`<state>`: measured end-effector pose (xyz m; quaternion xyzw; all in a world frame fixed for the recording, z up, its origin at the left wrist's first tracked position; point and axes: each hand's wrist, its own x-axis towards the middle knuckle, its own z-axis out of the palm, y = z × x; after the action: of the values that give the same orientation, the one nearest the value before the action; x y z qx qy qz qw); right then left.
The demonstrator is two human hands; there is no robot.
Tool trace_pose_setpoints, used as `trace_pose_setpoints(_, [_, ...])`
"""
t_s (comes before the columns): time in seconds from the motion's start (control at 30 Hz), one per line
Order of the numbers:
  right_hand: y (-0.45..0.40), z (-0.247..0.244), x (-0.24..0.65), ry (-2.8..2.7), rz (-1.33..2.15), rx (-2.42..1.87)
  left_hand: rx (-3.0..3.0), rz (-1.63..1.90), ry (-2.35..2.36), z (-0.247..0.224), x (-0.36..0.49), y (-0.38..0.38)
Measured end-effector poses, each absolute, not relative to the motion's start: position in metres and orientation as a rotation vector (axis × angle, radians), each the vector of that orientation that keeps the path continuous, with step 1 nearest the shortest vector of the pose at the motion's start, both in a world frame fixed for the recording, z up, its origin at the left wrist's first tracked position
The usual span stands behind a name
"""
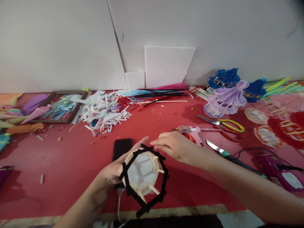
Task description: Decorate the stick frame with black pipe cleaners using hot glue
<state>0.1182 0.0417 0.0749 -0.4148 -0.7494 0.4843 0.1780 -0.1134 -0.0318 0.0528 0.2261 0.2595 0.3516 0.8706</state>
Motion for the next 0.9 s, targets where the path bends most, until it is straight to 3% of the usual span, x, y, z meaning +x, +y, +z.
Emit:
trace_pose_setpoints(0.1, [0.044, 0.067, 0.117, -1.751, 1.650, -1.187, 0.484, 0.700, 0.544, 0.058, -0.111, -0.029])
trace_pose_setpoints(0.4, [0.035, 0.055, 0.118, -1.472, 2.089, -0.994, 0.544, 0.710, 0.586, 0.059, -0.109, -0.027])
trace_pose_setpoints(0.9, [0.031, 0.043, 0.143, -1.452, 1.917, -1.075, 0.664, 0.633, 0.532, 0.022, -0.114, -0.001])
